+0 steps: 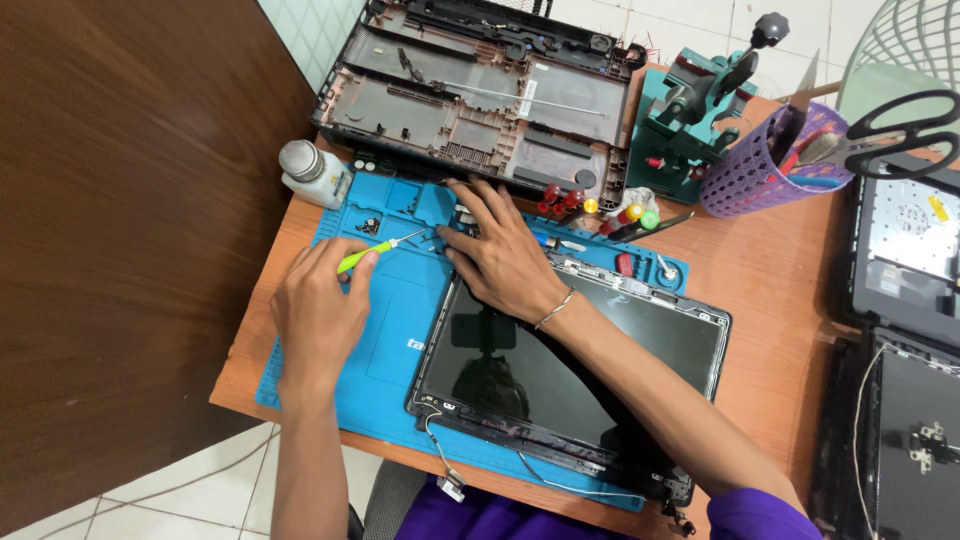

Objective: The person removes the plastic bezel from a laptop screen by hand, then uses a screwdriver to remove internal screws and detach cables to lift the LCD panel from the housing.

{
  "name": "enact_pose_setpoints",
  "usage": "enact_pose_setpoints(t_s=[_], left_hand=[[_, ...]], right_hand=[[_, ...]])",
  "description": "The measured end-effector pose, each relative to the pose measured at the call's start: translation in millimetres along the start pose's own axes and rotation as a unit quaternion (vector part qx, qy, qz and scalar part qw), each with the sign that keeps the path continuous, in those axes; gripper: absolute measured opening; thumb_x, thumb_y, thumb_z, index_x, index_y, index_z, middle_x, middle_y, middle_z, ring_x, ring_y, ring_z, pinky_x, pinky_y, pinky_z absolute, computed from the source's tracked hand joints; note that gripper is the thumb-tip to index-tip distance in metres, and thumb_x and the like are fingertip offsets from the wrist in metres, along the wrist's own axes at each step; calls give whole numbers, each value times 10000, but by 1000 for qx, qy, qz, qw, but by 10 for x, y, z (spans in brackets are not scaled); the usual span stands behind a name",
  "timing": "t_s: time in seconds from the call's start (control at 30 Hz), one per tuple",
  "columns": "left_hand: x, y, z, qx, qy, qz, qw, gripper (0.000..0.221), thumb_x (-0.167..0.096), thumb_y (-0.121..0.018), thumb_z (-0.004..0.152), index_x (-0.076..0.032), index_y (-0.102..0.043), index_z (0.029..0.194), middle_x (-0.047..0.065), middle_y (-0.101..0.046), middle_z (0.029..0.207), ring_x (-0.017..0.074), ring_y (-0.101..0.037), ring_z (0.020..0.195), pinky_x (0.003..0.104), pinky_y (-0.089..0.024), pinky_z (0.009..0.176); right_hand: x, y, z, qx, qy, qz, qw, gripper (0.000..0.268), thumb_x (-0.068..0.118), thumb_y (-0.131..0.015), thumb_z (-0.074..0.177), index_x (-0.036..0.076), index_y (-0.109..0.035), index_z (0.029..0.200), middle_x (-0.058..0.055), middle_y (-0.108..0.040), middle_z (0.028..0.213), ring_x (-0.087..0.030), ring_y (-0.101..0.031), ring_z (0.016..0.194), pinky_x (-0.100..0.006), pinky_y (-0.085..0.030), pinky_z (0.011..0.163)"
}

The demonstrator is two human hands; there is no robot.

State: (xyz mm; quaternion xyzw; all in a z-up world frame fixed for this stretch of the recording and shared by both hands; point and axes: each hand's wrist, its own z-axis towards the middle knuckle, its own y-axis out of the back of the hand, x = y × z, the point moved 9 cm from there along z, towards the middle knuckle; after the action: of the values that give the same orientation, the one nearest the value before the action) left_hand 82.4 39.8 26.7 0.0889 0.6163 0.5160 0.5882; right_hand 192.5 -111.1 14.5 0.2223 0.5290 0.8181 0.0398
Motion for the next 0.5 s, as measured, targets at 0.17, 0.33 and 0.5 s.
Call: enact_pose_setpoints(t_s=[0.17, 0.33, 0.5], left_hand=[[-49, 38, -40, -5, 0, 8, 1000, 124, -209, -723, 957, -89, -731, 983, 52, -711, 876, 228, -665, 770, 411, -509, 671], [-197, 70, -111, -27, -43, -1, 999, 116, -192, -728, 956, -78, -727, 978, 61, -718, 885, 246, -671, 810, 416, -509, 689], [-335, 10, -194, -1, -30, -19, 999, 137, -202, -717, 970, -68, -730, 994, 94, -725, 900, 275, -663, 779, 413, -501, 665]], right_hand=[[24, 43, -61, 1, -3, 14, 1000, 299, 168, -692, 917, 18, -745, 1170, -248, -410, 1536, -453, -349, 1454, -596, -306, 1208], [19, 132, -244, -3, -14, 28, 999, 340, 155, -691, 937, 11, -685, 1244, -249, -438, 1512, -452, -391, 1431, -543, -329, 1213], [6, 377, -586, -33, -17, 88, 995, 269, 70, -703, 933, 10, -636, 1186, -173, -555, 1353, -389, -555, 1287, -504, -360, 1244]])
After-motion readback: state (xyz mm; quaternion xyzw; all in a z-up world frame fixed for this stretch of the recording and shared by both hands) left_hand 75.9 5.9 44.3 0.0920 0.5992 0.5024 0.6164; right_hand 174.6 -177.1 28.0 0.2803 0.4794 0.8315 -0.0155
